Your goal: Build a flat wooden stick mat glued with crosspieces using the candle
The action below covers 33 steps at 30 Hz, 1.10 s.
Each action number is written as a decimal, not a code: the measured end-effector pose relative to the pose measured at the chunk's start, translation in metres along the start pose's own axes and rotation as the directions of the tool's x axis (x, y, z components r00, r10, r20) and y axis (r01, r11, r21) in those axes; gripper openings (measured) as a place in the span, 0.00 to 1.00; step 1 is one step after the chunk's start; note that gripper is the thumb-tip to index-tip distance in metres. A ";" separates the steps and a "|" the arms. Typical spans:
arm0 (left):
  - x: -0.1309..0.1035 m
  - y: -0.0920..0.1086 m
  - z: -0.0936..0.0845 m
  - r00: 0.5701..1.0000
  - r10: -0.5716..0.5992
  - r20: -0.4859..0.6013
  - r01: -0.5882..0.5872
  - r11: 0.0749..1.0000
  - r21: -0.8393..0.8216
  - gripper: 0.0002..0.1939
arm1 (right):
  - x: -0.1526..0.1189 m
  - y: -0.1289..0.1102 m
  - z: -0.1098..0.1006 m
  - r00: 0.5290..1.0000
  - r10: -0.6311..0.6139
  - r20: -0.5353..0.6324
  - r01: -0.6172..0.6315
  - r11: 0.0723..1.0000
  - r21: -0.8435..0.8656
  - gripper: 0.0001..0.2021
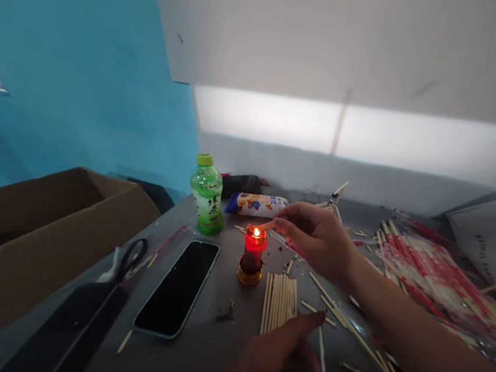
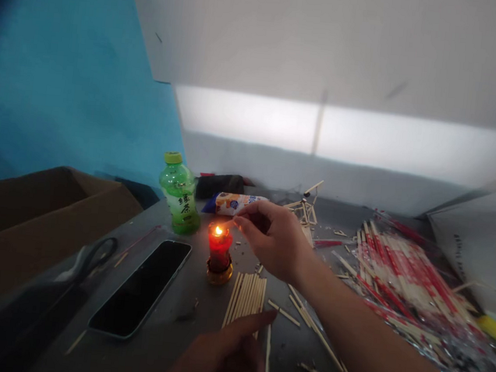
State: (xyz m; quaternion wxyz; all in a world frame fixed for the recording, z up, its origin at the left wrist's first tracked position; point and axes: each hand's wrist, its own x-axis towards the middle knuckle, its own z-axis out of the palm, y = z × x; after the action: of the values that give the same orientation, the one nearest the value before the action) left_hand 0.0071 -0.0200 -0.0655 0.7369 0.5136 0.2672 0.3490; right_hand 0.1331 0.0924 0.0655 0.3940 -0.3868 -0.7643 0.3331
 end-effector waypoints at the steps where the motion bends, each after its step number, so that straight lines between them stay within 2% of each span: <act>1: 0.000 0.001 0.000 1.000 -0.004 -0.002 0.004 1.000 -0.012 0.47 | 0.000 0.000 0.000 1.000 0.000 0.002 0.000 1.000 0.005 0.08; 9: 0.001 -0.003 0.001 0.999 0.034 0.013 -0.035 0.999 0.030 0.55 | 0.001 0.002 0.002 1.000 0.006 -0.010 -0.006 1.000 0.023 0.08; 14: 0.001 0.002 0.002 0.994 -0.097 -0.055 0.092 0.992 -0.082 0.42 | 0.000 0.002 0.001 1.000 0.012 -0.010 -0.012 1.000 0.008 0.07; 18: -0.002 0.011 0.002 0.999 -0.049 -0.017 0.049 0.998 -0.033 0.54 | -0.002 0.000 0.001 1.000 0.020 0.002 -0.020 1.000 0.021 0.07; 20: -0.003 0.013 0.003 0.999 -0.040 -0.008 0.040 0.999 -0.032 0.56 | -0.002 -0.001 0.001 1.000 0.029 0.000 -0.029 0.999 0.030 0.07; 26: -0.003 0.009 0.003 0.996 -0.084 -0.042 0.080 0.992 -0.097 0.38 | -0.002 -0.001 0.002 0.999 0.038 0.001 -0.038 0.998 0.059 0.06; 28: -0.004 0.007 0.002 0.997 -0.070 -0.040 0.066 0.994 -0.088 0.37 | -0.001 -0.001 0.002 0.999 0.037 -0.003 -0.036 0.997 0.070 0.06; 33: -0.002 0.000 0.002 1.000 0.008 -0.012 -0.008 1.000 -0.010 0.50 | -0.002 -0.001 0.002 0.999 0.036 0.008 -0.036 0.996 0.085 0.06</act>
State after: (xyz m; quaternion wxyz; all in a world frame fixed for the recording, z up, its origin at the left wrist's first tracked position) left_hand 0.0070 -0.0224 -0.0647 0.7363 0.5089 0.2681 0.3563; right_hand 0.1322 0.0902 0.0649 0.4016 -0.3824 -0.7436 0.3735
